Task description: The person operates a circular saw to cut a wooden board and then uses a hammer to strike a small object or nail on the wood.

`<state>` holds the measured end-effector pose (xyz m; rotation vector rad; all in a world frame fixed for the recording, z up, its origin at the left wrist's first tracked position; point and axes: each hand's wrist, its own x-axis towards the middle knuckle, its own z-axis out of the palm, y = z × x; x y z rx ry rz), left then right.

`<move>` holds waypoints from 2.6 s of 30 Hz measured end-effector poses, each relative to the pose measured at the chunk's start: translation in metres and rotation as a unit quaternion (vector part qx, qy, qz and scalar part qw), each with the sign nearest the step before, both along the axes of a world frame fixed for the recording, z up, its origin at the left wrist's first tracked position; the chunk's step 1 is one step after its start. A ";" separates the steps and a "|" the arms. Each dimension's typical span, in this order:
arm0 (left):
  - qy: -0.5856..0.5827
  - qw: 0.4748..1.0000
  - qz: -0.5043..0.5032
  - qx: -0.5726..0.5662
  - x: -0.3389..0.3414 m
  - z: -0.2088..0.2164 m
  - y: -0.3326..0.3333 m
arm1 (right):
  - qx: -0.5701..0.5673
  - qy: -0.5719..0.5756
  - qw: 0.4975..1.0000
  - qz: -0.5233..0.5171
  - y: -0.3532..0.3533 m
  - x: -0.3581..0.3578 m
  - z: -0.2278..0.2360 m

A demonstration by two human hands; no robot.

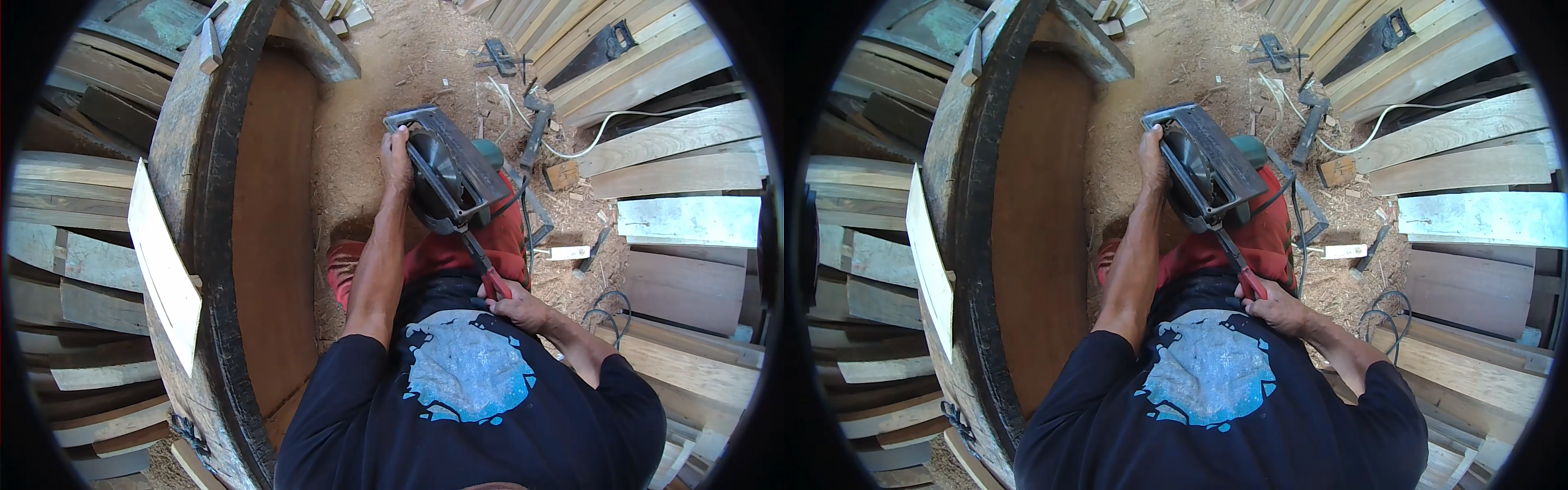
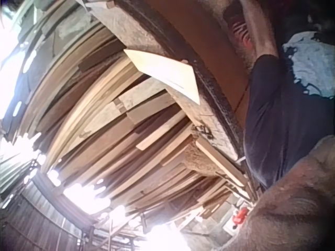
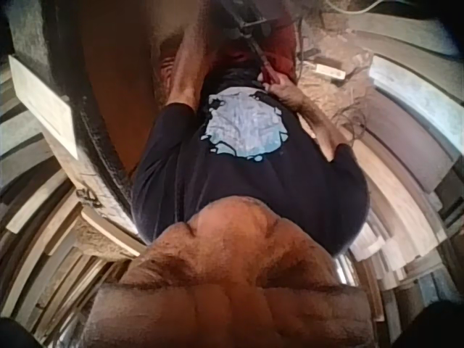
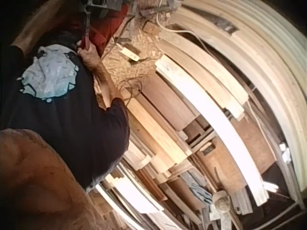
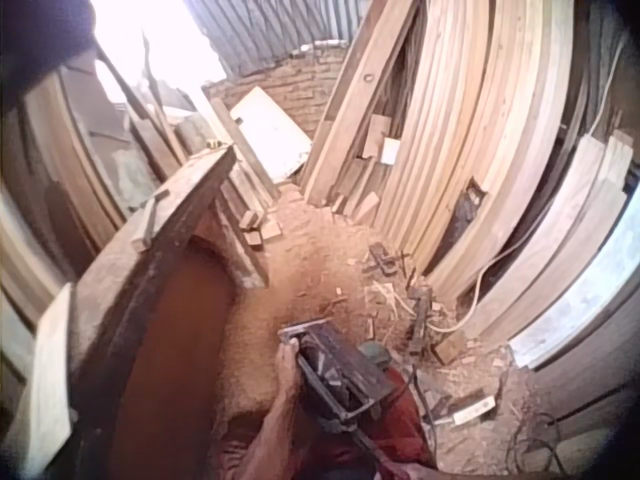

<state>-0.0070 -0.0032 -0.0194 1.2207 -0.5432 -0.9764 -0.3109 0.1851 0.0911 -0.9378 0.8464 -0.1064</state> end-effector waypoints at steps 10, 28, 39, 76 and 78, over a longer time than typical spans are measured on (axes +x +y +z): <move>0.016 1.000 0.002 -0.015 -0.003 0.005 0.004 | 0.001 0.007 1.000 0.001 0.001 0.000 -0.001; 0.167 0.984 -0.061 -0.020 0.030 -0.048 0.007 | -0.116 0.014 0.993 0.022 -0.020 -0.012 0.016; 0.006 1.000 -0.029 -0.011 0.026 -0.018 0.032 | -0.204 0.066 0.962 -0.172 -0.096 -0.092 0.030; -0.069 0.993 -0.051 -0.085 0.008 0.046 0.085 | -0.429 0.402 0.795 -0.151 -0.232 -0.091 -0.083; -0.088 0.991 -0.060 -0.082 0.008 0.049 0.088 | -0.329 0.450 0.819 -0.134 -0.184 -0.121 -0.142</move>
